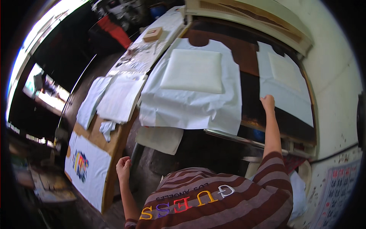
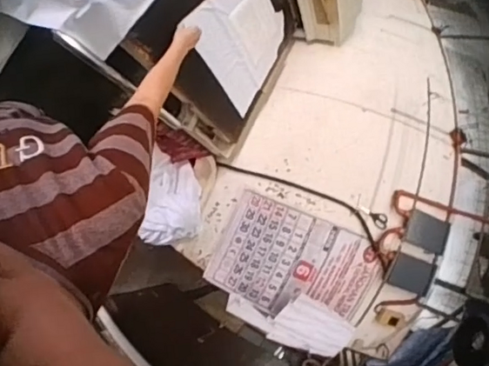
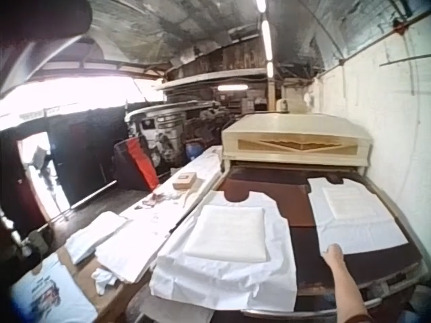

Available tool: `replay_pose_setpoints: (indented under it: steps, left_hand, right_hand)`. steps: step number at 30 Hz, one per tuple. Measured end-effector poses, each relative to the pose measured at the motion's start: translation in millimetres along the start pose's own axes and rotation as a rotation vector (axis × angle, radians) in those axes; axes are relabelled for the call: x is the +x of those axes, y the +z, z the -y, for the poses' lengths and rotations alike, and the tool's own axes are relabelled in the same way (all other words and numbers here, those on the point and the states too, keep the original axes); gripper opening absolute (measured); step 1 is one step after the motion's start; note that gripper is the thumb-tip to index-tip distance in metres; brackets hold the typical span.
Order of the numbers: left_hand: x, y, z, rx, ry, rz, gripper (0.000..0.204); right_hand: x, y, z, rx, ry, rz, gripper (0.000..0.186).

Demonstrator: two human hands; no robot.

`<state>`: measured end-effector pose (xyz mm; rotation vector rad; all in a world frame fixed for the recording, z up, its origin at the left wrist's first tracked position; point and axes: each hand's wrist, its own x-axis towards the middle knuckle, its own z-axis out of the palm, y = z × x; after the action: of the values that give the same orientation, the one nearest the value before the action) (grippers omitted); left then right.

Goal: The person is aligning t-shirts and preparing them for loading into a manual screen printing press.

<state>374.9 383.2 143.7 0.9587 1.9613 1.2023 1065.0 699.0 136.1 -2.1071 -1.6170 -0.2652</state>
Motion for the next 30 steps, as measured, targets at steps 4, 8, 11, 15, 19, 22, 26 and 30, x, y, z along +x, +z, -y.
replay_pose_setpoints:
  steps: [4,8,11,15,19,22,26,30]
  left_hand:
    - [-38.0,-16.7,6.4,0.044,-0.052,-0.148,0.016]
    - [-42.4,-14.6,-0.2,0.128,-0.048,-0.198,0.017]
    - [-17.2,-1.5,-22.5,0.157,-0.012,-0.128,0.019]
    - [51.5,33.3,-50.3,0.072,0.184,0.013,0.018]
    - [133.6,101.0,-90.0,-0.050,0.227,0.187,0.021]
    - [174.3,162.2,-133.0,-0.047,0.198,0.294,0.029]
    - [238.2,225.1,-140.9,-0.007,0.094,0.332,0.036]
    - [278.0,246.8,-136.7,0.043,0.023,0.307,0.039]
  right_hand:
    - [6.4,11.8,-24.0,0.027,-0.036,0.020,0.020]
    - [10.6,9.3,-35.2,-0.042,-0.001,0.075,0.013]
    - [13.8,-15.7,-14.7,-0.019,0.022,0.084,0.014]
    - [-19.5,-67.4,56.4,0.120,-0.114,0.057,0.016]
    - [-110.5,-104.4,134.1,0.204,-0.156,0.227,0.013]
    - [-180.4,-119.8,171.2,0.259,-0.150,0.302,0.012]
    - [-242.5,-140.9,209.5,0.369,-0.165,0.375,0.010]
    - [-260.4,-146.9,216.2,0.424,-0.174,0.473,0.014]
